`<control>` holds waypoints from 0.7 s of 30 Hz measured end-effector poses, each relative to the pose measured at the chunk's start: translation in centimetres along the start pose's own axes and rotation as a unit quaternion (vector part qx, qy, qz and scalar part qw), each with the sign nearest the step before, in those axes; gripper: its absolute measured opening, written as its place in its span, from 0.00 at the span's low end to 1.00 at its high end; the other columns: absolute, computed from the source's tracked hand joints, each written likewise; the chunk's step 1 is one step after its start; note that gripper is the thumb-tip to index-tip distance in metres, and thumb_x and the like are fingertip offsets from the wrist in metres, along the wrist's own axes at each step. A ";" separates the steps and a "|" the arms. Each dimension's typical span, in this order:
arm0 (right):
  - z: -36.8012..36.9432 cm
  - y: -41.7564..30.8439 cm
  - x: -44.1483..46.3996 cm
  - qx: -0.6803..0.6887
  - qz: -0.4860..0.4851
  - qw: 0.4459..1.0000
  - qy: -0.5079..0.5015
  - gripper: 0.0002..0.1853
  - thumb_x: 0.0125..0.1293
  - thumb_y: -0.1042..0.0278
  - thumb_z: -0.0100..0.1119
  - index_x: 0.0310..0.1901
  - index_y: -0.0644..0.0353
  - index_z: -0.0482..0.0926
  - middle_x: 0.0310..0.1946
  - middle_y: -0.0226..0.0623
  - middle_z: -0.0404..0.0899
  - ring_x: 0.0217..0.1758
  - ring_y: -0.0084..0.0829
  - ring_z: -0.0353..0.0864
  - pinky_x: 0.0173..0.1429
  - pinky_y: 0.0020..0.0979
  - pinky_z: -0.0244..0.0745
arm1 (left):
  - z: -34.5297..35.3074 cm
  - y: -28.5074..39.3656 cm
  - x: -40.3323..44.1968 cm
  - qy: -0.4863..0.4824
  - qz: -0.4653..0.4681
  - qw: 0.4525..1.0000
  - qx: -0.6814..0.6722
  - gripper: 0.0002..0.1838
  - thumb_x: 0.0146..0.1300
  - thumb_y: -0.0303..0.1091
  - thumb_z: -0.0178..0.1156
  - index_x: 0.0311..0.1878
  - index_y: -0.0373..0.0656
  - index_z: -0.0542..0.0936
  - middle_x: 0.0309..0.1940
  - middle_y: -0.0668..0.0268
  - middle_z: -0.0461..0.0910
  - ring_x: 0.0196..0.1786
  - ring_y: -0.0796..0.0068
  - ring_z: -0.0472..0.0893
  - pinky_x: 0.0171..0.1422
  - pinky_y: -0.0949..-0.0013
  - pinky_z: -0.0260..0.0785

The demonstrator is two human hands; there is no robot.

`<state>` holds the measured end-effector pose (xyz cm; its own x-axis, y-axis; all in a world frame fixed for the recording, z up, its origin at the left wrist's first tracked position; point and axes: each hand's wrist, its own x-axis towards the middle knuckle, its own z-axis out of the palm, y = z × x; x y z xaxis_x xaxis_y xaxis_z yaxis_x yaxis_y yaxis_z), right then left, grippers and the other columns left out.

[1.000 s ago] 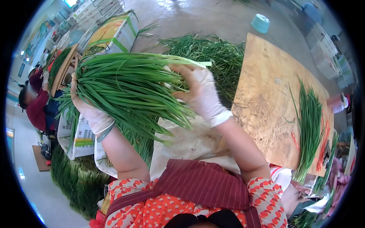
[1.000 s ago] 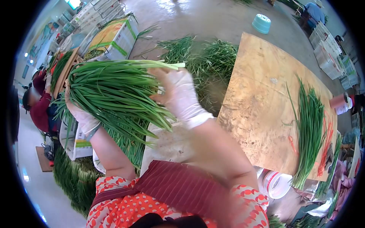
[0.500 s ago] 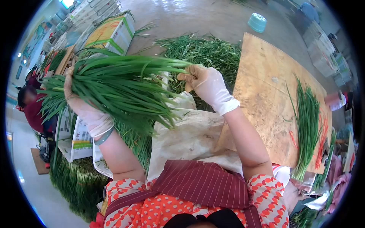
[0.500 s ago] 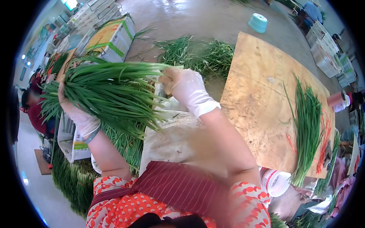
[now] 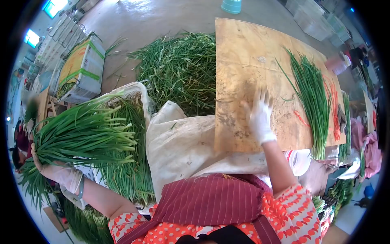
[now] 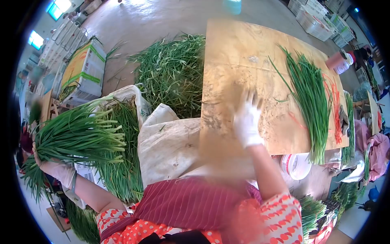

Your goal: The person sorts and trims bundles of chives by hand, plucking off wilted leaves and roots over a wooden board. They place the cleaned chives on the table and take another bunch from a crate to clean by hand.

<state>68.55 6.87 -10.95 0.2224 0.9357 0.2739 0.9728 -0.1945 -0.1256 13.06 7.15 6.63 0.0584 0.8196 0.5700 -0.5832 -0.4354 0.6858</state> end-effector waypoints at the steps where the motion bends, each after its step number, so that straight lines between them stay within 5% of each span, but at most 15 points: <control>1: 1.2 -0.1 -2.3 0.038 -0.009 0.999 0.027 0.35 0.65 0.57 0.49 0.68 0.64 0.51 0.67 0.61 0.52 0.72 0.55 0.47 0.73 0.52 0.31 | 0.9 -0.8 0.4 0.203 0.058 0.968 0.139 0.25 0.66 0.45 0.40 0.62 0.46 0.69 0.61 0.68 0.70 0.62 0.73 0.69 0.68 0.65 0.59; 2: 0.9 -1.1 -3.1 0.076 -0.017 0.996 0.052 0.36 0.65 0.56 0.50 0.69 0.63 0.50 0.67 0.60 0.51 0.73 0.54 0.45 0.74 0.52 0.28 | 2.2 -1.6 1.0 0.392 0.111 0.872 0.270 0.24 0.66 0.45 0.40 0.62 0.46 0.69 0.60 0.69 0.71 0.61 0.73 0.70 0.68 0.65 0.60; 4: 1.1 -5.3 -0.8 0.180 -0.006 0.982 -0.061 0.36 0.65 0.55 0.51 0.69 0.62 0.50 0.68 0.56 0.51 0.74 0.50 0.45 0.74 0.44 0.33 | 5.8 -3.8 2.8 0.334 0.130 0.902 0.242 0.22 0.66 0.41 0.41 0.58 0.40 0.72 0.57 0.63 0.73 0.60 0.69 0.72 0.66 0.63 0.62; 6: 2.5 -9.9 2.8 0.263 -0.083 0.956 -0.104 0.35 0.67 0.56 0.51 0.69 0.63 0.50 0.70 0.51 0.50 0.74 0.43 0.45 0.75 0.33 0.41 | 8.3 -5.3 5.2 0.446 0.088 0.866 0.207 0.20 0.65 0.38 0.45 0.54 0.35 0.74 0.56 0.57 0.74 0.58 0.64 0.73 0.66 0.60 0.63; 8: 3.0 -13.1 6.5 0.624 -0.092 0.748 -0.207 0.32 0.68 0.63 0.50 0.70 0.58 0.51 0.71 0.45 0.50 0.74 0.38 0.46 0.73 0.31 0.45 | 7.3 -6.2 7.1 0.371 0.113 0.901 0.196 0.18 0.64 0.35 0.46 0.51 0.33 0.75 0.55 0.52 0.74 0.57 0.61 0.73 0.65 0.58 0.63; 11: -1.6 -12.2 8.4 0.667 -0.064 0.739 -0.072 0.27 0.69 0.65 0.49 0.68 0.47 0.57 0.70 0.34 0.53 0.73 0.35 0.50 0.73 0.28 0.45 | 11.9 -8.3 9.9 0.313 0.107 0.927 0.174 0.16 0.65 0.30 0.45 0.50 0.32 0.75 0.52 0.52 0.75 0.54 0.63 0.76 0.62 0.62 0.67; 12: -2.7 -10.7 8.4 0.628 -0.076 0.774 -0.022 0.26 0.69 0.66 0.49 0.68 0.48 0.59 0.69 0.34 0.56 0.72 0.34 0.52 0.73 0.29 0.47 | 11.8 -8.8 11.0 0.265 0.118 0.933 0.211 0.16 0.65 0.30 0.46 0.50 0.32 0.75 0.51 0.53 0.76 0.53 0.63 0.77 0.61 0.63 0.68; 15: -4.9 -4.4 7.3 0.594 0.045 0.803 0.010 0.23 0.69 0.63 0.50 0.65 0.52 0.64 0.64 0.38 0.65 0.69 0.32 0.60 0.71 0.30 0.52 | 16.0 -12.2 13.7 0.171 0.195 0.830 0.494 0.17 0.66 0.29 0.44 0.53 0.32 0.72 0.50 0.54 0.77 0.51 0.65 0.78 0.59 0.65 0.69; 17: -8.0 -0.7 5.8 0.596 0.027 0.796 0.101 0.23 0.69 0.62 0.49 0.64 0.56 0.65 0.63 0.39 0.67 0.67 0.32 0.63 0.70 0.30 0.55 | 19.6 -14.6 15.7 0.128 0.190 0.851 0.472 0.18 0.67 0.29 0.40 0.56 0.31 0.69 0.53 0.54 0.75 0.52 0.66 0.77 0.58 0.67 0.70; 18: -10.2 0.4 4.8 0.587 0.044 0.797 0.136 0.22 0.70 0.63 0.49 0.63 0.58 0.66 0.62 0.39 0.67 0.66 0.32 0.64 0.70 0.30 0.55 | 21.4 -15.6 16.7 0.194 0.106 0.941 0.256 0.18 0.68 0.32 0.39 0.55 0.33 0.71 0.51 0.56 0.76 0.50 0.67 0.78 0.57 0.69 0.70; 19: -11.5 1.9 4.0 0.572 0.050 0.799 0.181 0.22 0.70 0.64 0.48 0.63 0.60 0.66 0.62 0.39 0.67 0.66 0.31 0.64 0.70 0.30 0.56 | 23.2 -16.7 17.2 0.244 0.014 0.970 0.022 0.18 0.69 0.35 0.39 0.53 0.34 0.72 0.50 0.57 0.77 0.49 0.68 0.78 0.56 0.70 0.70; 21: -13.5 4.8 2.7 0.527 0.055 0.802 0.277 0.20 0.71 0.68 0.45 0.63 0.62 0.66 0.61 0.40 0.68 0.65 0.31 0.65 0.69 0.30 0.56 | 27.4 -19.7 15.8 0.263 -0.087 0.961 -0.025 0.19 0.70 0.38 0.37 0.51 0.39 0.73 0.47 0.59 0.77 0.47 0.68 0.78 0.54 0.70 0.71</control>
<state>74.72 4.48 2.01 0.5806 0.5996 0.5508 0.4159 0.3632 -0.8337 47.67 18.45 14.50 -0.2510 0.9589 0.1325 -0.6412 -0.2673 0.7193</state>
